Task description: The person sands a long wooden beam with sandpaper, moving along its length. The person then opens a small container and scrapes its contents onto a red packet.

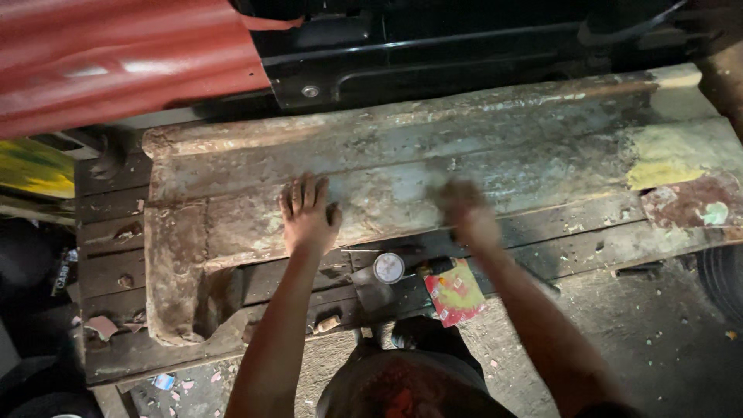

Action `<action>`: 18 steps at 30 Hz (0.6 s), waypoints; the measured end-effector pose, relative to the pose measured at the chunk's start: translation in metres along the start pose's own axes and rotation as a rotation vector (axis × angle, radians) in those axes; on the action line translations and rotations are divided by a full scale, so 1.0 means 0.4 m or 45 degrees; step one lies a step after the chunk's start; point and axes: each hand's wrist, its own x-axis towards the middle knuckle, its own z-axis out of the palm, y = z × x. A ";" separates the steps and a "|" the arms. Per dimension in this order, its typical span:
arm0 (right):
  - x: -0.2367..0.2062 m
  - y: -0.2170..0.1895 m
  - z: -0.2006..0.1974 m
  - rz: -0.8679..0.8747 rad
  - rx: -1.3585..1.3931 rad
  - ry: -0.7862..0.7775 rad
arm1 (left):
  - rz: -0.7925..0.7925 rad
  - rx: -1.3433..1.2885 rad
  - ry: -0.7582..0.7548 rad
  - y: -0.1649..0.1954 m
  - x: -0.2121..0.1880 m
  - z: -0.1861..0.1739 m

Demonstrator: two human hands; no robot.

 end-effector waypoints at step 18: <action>0.080 0.005 -0.068 0.229 -0.175 -0.206 | -0.031 0.006 -0.084 -0.002 0.003 0.002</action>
